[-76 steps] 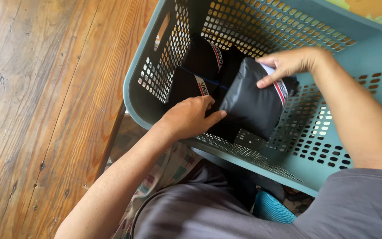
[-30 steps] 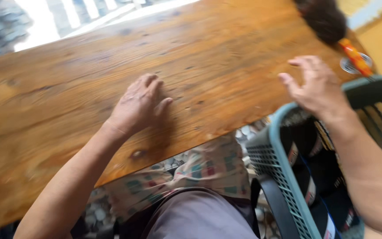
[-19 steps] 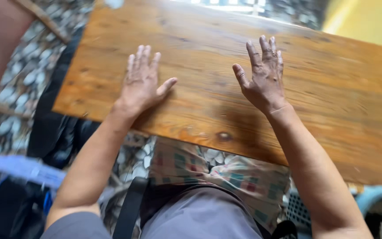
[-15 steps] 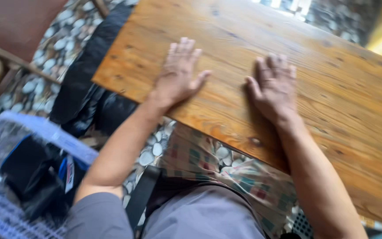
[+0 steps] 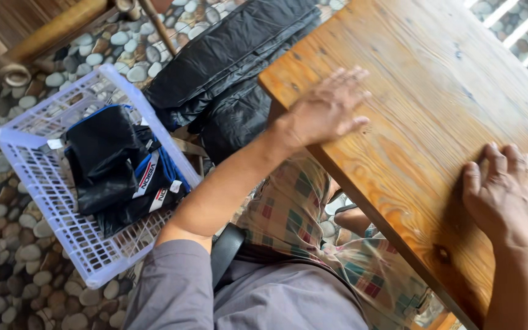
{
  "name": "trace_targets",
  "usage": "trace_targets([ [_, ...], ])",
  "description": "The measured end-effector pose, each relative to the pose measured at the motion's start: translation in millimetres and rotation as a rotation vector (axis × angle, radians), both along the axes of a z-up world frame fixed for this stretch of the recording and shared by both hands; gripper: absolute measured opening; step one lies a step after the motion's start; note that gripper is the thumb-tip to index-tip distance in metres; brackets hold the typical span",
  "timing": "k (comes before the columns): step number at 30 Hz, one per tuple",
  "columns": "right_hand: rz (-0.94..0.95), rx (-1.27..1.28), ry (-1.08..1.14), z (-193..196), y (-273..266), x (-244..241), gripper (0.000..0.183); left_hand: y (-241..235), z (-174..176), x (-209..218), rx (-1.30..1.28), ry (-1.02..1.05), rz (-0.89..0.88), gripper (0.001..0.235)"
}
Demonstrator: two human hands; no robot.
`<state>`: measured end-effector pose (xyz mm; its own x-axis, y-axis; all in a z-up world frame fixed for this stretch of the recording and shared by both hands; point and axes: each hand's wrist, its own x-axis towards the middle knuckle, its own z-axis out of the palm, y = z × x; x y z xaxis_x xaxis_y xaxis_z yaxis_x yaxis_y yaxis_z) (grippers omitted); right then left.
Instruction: The person zips a small black pouch, then uses a feather duster to clean its surface before placing it in a basket. They then retrieve a larger black bag, unfold it on the table, and repeatedly dust it with the feather duster.
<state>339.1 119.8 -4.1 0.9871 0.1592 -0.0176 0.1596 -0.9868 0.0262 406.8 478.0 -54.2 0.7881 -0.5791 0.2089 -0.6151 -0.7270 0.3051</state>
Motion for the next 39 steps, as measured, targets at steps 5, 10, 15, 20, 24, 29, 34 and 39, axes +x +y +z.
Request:
trace_targets([
  [5,-0.019,0.054,0.042,17,74,13,0.061,109,-26,10,-0.388,-0.281,0.268,0.035],
  [10,0.298,0.315,0.072,19,193,44,0.053,175,-60,14,-0.990,-0.098,0.692,0.035],
  [15,0.798,0.502,-0.252,-12,287,86,0.029,186,-203,48,-1.851,0.641,1.237,0.023],
  [20,0.742,0.469,-0.235,-19,312,88,0.031,167,-333,73,-1.767,0.623,1.517,0.023],
  [24,0.747,0.478,-0.235,-21,310,92,0.031,174,-386,57,-0.766,0.486,1.544,0.028],
  [29,0.714,0.496,-0.203,-26,309,94,0.033,120,-346,14,-0.712,0.487,1.753,0.026],
  [34,0.716,0.529,-0.168,-22,311,94,0.035,91,-367,-1,-1.100,0.705,2.104,0.040],
  [39,0.732,0.540,-0.194,-21,313,93,0.032,109,-321,9,-1.112,0.230,1.993,0.044],
])
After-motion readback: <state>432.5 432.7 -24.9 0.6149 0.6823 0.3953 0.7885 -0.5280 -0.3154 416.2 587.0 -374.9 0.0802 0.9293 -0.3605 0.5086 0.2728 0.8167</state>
